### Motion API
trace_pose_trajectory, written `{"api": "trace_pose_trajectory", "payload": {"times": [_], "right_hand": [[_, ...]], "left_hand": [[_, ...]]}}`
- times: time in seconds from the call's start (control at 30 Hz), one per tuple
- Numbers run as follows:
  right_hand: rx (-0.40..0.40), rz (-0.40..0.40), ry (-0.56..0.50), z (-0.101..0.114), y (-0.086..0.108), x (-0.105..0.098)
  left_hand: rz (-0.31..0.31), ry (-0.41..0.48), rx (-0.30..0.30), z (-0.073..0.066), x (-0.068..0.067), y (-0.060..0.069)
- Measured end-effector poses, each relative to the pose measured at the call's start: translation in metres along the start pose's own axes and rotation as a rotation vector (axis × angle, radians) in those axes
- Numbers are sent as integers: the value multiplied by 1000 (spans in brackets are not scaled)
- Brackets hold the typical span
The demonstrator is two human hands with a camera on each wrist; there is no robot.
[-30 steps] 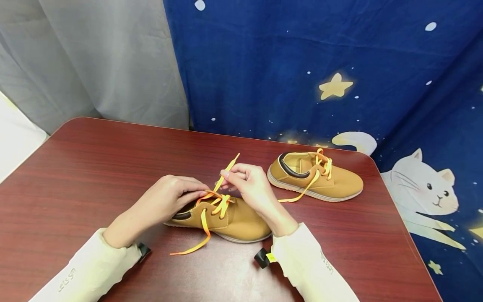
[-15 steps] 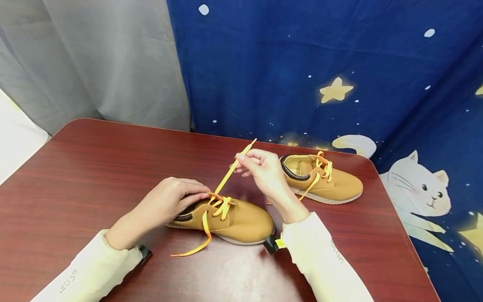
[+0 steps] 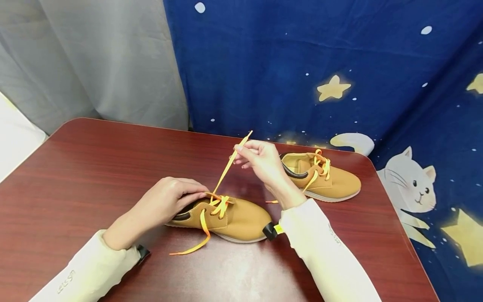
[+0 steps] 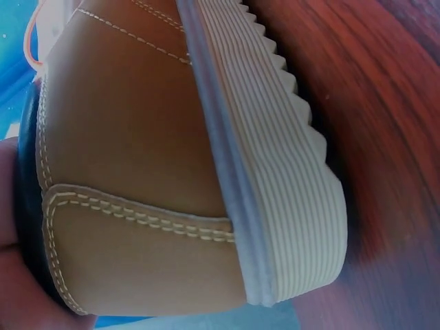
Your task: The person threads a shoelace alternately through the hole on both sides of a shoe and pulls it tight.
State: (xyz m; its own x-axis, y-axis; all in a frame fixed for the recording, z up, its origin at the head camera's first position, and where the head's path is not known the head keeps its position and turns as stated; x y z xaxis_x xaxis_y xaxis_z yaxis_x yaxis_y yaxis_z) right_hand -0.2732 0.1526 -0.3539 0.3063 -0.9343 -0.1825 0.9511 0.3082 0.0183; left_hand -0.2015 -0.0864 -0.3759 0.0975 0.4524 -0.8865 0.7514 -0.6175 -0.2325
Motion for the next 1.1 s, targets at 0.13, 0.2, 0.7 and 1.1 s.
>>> {"api": "trace_pose_trajectory", "payload": {"times": [0.13,0.2,0.7,1.1], "right_hand": [[76,46,28,-6,0,3],[118,62,61,-11,1,3],[227,348,283,-42,19,6],[-99,11,872,-20,68,-9]], "left_hand": [[1,16,4,1,-1,0],[1,22,10,2,-1,-1],[90,38,-54,9,-9,5],[173,-5,-208,14,-31,21]]}}
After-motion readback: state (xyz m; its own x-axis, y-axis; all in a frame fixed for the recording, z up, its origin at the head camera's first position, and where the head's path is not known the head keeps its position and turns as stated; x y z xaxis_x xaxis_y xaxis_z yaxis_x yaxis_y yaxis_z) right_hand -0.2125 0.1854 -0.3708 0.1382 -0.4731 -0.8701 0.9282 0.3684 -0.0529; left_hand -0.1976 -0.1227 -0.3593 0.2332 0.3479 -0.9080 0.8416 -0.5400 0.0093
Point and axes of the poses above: each hand's wrist, its own y-axis away from the middle knuckle, its own x-axis out of the palm, z = x × y, the point moved 1 cm from there along -y, towards the middle knuckle, and after that the axes turned 7 degrees about z, right-handed, at the moved point
